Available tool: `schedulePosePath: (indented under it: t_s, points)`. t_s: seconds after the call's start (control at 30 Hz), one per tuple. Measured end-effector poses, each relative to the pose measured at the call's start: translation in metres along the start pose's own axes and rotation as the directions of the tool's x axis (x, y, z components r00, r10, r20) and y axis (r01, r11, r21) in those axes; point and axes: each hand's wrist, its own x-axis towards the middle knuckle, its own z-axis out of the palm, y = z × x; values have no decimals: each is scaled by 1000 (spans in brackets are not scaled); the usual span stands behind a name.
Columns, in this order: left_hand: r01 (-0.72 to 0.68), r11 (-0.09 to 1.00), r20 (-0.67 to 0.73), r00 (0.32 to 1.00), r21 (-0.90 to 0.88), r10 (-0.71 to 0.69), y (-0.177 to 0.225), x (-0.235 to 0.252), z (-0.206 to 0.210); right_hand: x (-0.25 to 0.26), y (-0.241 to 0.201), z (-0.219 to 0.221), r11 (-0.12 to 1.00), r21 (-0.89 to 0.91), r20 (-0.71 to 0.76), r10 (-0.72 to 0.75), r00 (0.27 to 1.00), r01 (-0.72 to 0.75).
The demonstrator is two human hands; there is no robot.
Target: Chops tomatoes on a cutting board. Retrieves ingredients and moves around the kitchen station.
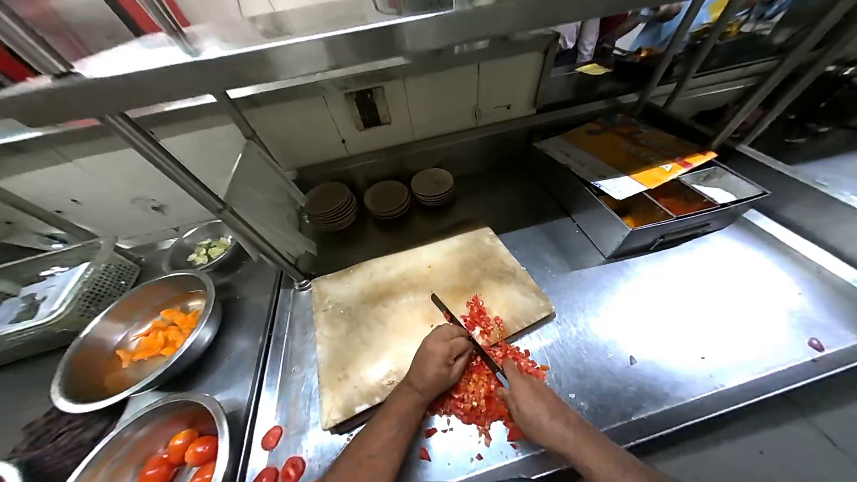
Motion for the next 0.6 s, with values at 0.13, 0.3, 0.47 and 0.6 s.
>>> schedulePosePath:
  t_s: [0.13, 0.3, 0.47, 0.6]
  points:
    - [-16, 999, -49, 999, 33, 18, 4, 0, 0, -10, 1, -32, 997, -64, 35, -30, 999, 33]
    - [-101, 990, 259, 963, 97, 73, 41, 34, -12, -26, -5, -38, 972, -234, -10, -21, 1000, 18]
    - [-116, 988, 569, 821, 105, 36, 43, 65, -18, -43, 13, -58, 930, -366, -34, -54, 998, 38]
    - [-42, 996, 449, 894, 79, 2, 23, 48, -21, -72, 77, -81, 916, -396, -68, -96, 993, 62]
